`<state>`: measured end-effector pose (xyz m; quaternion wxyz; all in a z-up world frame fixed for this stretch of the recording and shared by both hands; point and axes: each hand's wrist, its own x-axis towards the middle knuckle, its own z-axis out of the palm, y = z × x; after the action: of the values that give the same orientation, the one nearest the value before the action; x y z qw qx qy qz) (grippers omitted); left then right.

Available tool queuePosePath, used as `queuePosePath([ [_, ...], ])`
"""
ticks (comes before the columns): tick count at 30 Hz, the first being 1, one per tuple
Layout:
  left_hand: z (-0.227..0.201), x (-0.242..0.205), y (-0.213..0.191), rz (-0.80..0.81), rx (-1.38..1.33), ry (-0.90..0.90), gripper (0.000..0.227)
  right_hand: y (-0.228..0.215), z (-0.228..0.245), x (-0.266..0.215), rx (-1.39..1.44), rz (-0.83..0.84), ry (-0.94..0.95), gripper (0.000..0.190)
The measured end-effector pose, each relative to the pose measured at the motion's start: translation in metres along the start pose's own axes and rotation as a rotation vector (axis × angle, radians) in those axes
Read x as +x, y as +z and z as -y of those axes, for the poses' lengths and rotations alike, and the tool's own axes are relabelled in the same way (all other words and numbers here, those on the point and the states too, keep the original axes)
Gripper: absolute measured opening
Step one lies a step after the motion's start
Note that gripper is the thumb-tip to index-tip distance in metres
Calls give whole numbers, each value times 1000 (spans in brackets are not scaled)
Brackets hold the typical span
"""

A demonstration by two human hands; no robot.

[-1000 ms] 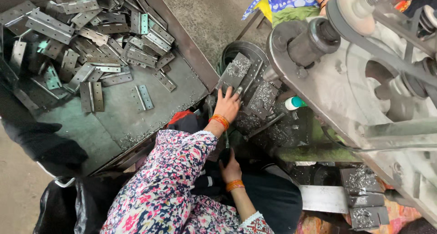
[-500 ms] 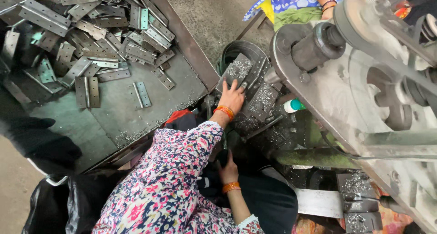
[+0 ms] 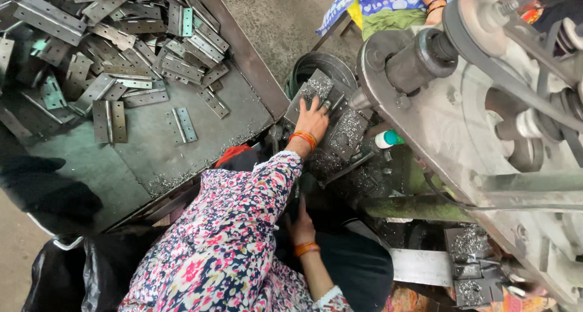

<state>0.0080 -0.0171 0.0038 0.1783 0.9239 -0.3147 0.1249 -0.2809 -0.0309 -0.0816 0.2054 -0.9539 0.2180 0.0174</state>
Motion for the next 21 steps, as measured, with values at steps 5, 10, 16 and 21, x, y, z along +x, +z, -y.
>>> queuePosePath([
  [5, 2, -19, 3, -39, -24, 59, 34, 14, -13, -5, 20, 42, 50, 87],
  [10, 4, -14, -2, 65, 14, 33, 35, -53, 8, 17, -93, 172, 76, 83],
  [16, -3, 11, -2, 76, 58, 21, 37, -38, 9, 17, -87, 194, 114, 87],
  [21, 1, 14, -15, 80, 73, 17, 36, 15, -14, 11, 55, 66, 67, 86],
])
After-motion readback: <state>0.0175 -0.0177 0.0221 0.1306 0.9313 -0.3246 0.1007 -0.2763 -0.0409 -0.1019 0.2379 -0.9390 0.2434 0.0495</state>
